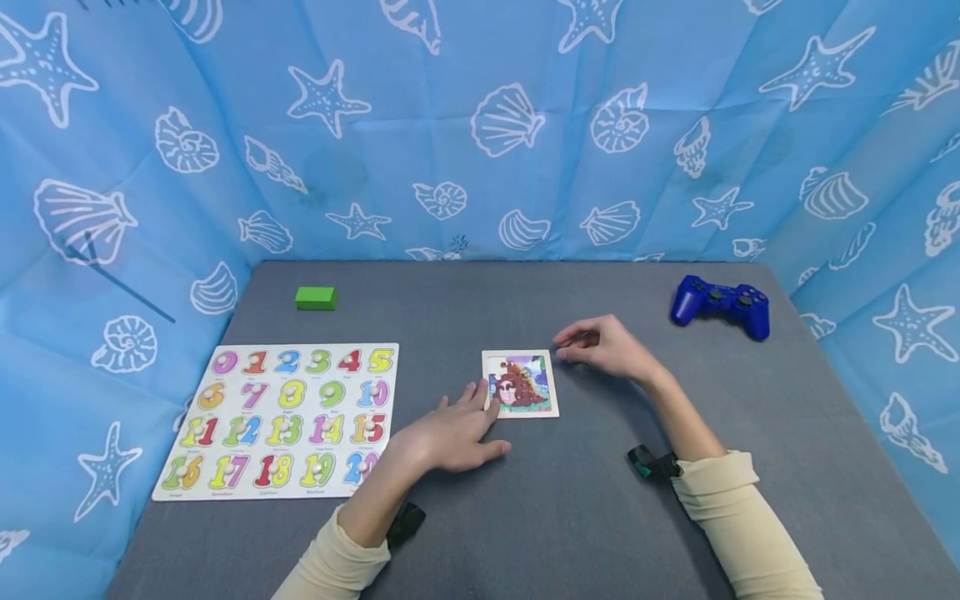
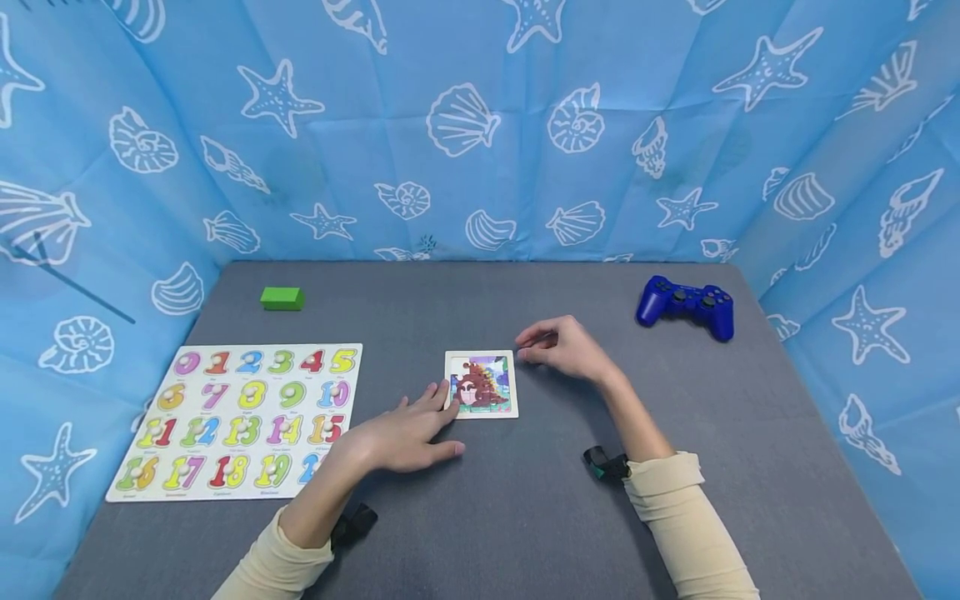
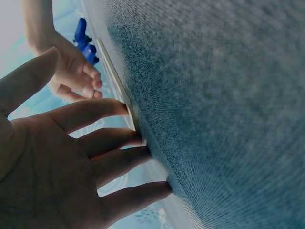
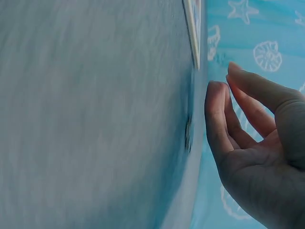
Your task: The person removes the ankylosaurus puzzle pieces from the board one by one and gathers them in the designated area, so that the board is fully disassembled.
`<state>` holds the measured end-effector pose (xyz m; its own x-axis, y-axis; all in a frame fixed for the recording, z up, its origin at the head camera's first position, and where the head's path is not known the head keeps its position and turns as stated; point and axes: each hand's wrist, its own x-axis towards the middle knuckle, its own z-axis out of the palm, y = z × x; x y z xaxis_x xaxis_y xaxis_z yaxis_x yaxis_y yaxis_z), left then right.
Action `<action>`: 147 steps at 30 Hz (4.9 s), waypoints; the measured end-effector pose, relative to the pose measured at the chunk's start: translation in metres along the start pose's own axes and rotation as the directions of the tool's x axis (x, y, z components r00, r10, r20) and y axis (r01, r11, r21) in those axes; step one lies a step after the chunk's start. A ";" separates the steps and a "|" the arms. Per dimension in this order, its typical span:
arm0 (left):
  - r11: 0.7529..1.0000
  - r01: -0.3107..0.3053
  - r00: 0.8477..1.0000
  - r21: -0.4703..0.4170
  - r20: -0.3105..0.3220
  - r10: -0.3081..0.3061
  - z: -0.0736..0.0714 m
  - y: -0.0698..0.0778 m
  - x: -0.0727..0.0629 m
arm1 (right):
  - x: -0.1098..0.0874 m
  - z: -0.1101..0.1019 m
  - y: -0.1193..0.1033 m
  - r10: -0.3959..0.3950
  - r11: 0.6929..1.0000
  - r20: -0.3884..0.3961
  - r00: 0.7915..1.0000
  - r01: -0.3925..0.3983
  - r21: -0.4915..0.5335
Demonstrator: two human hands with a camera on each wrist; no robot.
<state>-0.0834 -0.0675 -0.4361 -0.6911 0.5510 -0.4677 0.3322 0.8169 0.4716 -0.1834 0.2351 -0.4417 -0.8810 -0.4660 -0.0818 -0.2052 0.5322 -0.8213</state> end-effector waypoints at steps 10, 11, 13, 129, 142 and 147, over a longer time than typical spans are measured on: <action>1.000 0.007 1.000 -0.003 0.001 -0.007 0.009 -0.010 0.011 | 0.017 0.030 -0.022 -0.040 0.999 0.103 0.994 0.038 0.022; 1.000 0.011 1.000 0.001 0.003 -0.011 0.005 -0.006 0.007 | 0.019 0.033 -0.023 -0.048 0.999 0.115 0.992 0.046 0.021; 1.000 0.017 1.000 0.000 0.009 -0.017 -0.001 0.001 0.000 | 0.024 0.038 -0.026 -0.062 0.998 0.135 0.989 0.060 0.021; 1.000 0.006 1.000 0.012 -0.014 -0.006 -0.007 0.013 -0.014 | -0.033 -0.030 0.024 0.067 0.997 -0.102 0.993 -0.070 -0.026; 1.000 0.019 1.000 0.005 0.003 -0.019 -0.008 0.015 -0.011 | -0.012 0.011 -0.004 0.002 0.993 0.033 0.999 -0.006 0.116; 1.000 0.022 1.000 0.012 0.007 -0.022 -0.005 0.010 -0.005 | -0.002 0.021 -0.012 -0.014 0.994 0.077 0.997 0.006 0.110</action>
<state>-0.0798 -0.0630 -0.4258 -0.6940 0.5340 -0.4830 0.3248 0.8308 0.4520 -0.1699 0.2152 -0.4438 -0.8424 -0.5268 -0.1137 -0.1622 0.4490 -0.8787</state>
